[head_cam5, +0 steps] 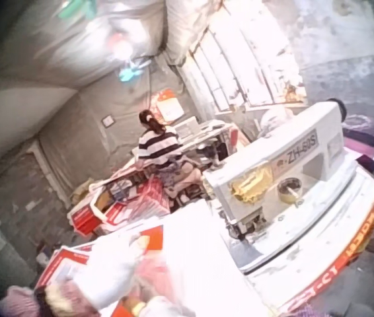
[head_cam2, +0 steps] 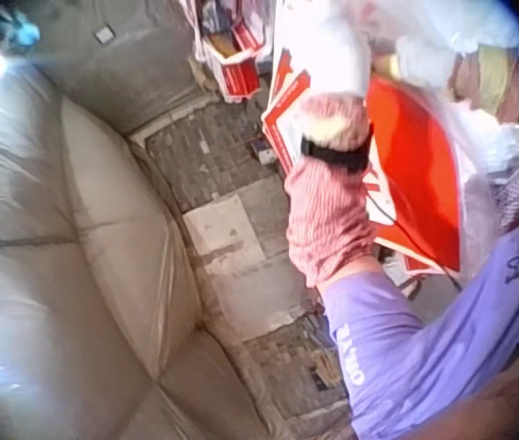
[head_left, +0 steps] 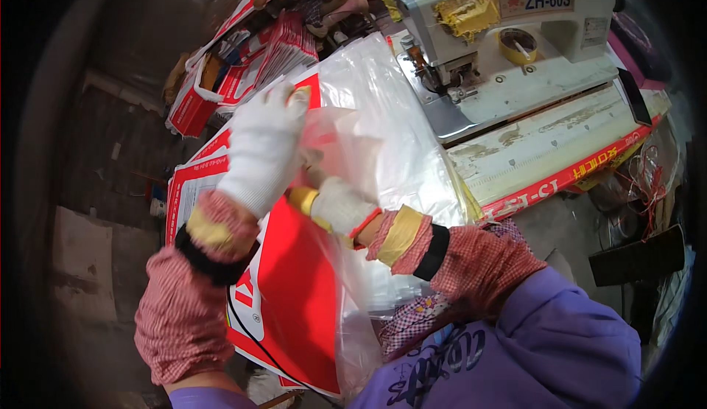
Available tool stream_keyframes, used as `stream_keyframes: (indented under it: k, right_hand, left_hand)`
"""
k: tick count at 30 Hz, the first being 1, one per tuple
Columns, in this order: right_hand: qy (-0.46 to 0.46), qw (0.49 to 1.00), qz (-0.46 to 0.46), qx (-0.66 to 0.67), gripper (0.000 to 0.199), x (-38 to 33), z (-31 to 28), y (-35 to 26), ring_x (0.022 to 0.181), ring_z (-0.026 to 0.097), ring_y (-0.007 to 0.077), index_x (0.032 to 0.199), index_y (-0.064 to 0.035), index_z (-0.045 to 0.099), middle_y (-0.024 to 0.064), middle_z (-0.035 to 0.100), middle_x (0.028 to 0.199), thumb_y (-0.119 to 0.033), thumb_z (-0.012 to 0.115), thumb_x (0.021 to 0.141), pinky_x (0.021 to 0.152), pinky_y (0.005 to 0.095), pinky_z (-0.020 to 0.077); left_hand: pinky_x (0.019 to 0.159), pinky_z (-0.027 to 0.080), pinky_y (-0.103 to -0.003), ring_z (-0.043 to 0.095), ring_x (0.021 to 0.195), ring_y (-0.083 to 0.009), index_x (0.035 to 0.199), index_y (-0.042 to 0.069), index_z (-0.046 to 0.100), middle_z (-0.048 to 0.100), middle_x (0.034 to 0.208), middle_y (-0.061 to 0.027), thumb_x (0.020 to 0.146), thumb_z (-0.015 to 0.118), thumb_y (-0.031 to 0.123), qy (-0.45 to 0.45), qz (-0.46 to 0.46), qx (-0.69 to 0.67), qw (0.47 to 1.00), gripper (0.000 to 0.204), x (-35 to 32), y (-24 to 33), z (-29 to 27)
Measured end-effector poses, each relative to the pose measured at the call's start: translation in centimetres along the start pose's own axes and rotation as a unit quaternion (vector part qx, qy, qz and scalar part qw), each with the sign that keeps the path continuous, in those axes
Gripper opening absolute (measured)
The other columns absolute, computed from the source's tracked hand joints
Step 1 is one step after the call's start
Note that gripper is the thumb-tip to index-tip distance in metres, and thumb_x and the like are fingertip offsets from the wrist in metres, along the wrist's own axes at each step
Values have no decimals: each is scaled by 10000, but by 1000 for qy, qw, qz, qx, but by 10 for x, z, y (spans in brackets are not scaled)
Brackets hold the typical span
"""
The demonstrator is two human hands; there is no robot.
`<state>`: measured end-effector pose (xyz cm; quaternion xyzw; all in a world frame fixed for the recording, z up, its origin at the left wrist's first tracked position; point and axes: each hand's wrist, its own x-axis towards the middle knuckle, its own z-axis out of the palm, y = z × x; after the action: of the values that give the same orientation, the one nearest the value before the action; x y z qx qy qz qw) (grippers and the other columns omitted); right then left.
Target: Using an industrial sewing or heat-sealing machine to close the tops of large fertilizer bags.
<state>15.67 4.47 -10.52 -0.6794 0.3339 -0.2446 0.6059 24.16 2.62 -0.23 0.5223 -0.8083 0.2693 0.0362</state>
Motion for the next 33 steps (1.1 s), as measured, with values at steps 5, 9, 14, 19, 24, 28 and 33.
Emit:
stream_keyframes:
  k: [5, 9, 14, 19, 24, 28, 33]
  right_hand:
    - [-139, 951, -177, -213, 490, -6, 4, 6, 762, 595, 352, 1211, -142, 446, 189, 608, 910, -439, 475, 822, 667, 402, 474]
    - [-128, 944, -258, -159, 453, -4, 22, 27, 703, 590, 345, 1232, -138, 417, 156, 614, 907, -384, 409, 852, 630, 419, 468]
    - [-203, 971, -112, -64, 522, 1, 14, 27, 779, 599, 356, 1323, -162, 346, 208, 607, 857, -256, 403, 812, 673, 415, 480]
    - [-191, 950, -124, -212, 460, 0, 13, 24, 775, 613, 327, 1250, -90, 430, 192, 615, 852, -220, 464, 810, 634, 415, 489]
    - [-219, 915, -198, -276, 196, -21, 61, 37, 751, 623, 327, 826, -74, 668, 147, 638, 759, -138, 516, 721, 648, 414, 498]
    - [-276, 850, -363, -262, 140, -66, 120, 48, 702, 608, 326, 655, -85, 660, 135, 635, 760, -170, 550, 672, 643, 398, 485]
    - [-339, 788, -469, -209, 229, -134, 86, 51, 789, 595, 295, 911, -64, 615, 150, 617, 865, -140, 538, 710, 699, 415, 460]
  left_hand:
    - [684, 457, -380, 572, 766, -312, 905, 60, 590, 599, 817, -113, 700, 609, 189, -303, 98, 118, 941, 243, 7, 19, 46]
    - [539, 474, -398, 599, 619, -287, 767, 60, 578, 597, 667, -125, 717, 535, 80, -388, 36, 35, 920, 69, -16, 17, 51]
    - [487, 480, -347, 599, 585, -236, 830, 101, 553, 559, 731, -74, 769, 528, 132, -137, 28, 291, 946, 73, 17, 1, 57]
    - [516, 498, -358, 615, 622, -244, 1018, 77, 503, 543, 817, -97, 810, 486, 128, -162, -41, 248, 954, 215, 13, -5, 91]
    - [545, 513, -365, 627, 648, -305, 1034, 31, 517, 605, 831, -148, 798, 484, 100, -234, -124, 189, 946, 248, 36, -35, 91]
    - [595, 518, -381, 632, 709, -302, 819, 49, 579, 623, 750, -136, 778, 488, 70, -208, -74, 259, 940, 102, 57, -63, 50]
    - [640, 514, -392, 624, 755, -312, 867, 68, 564, 615, 842, -156, 785, 477, 72, -136, -86, 381, 910, 119, 117, -69, -73]
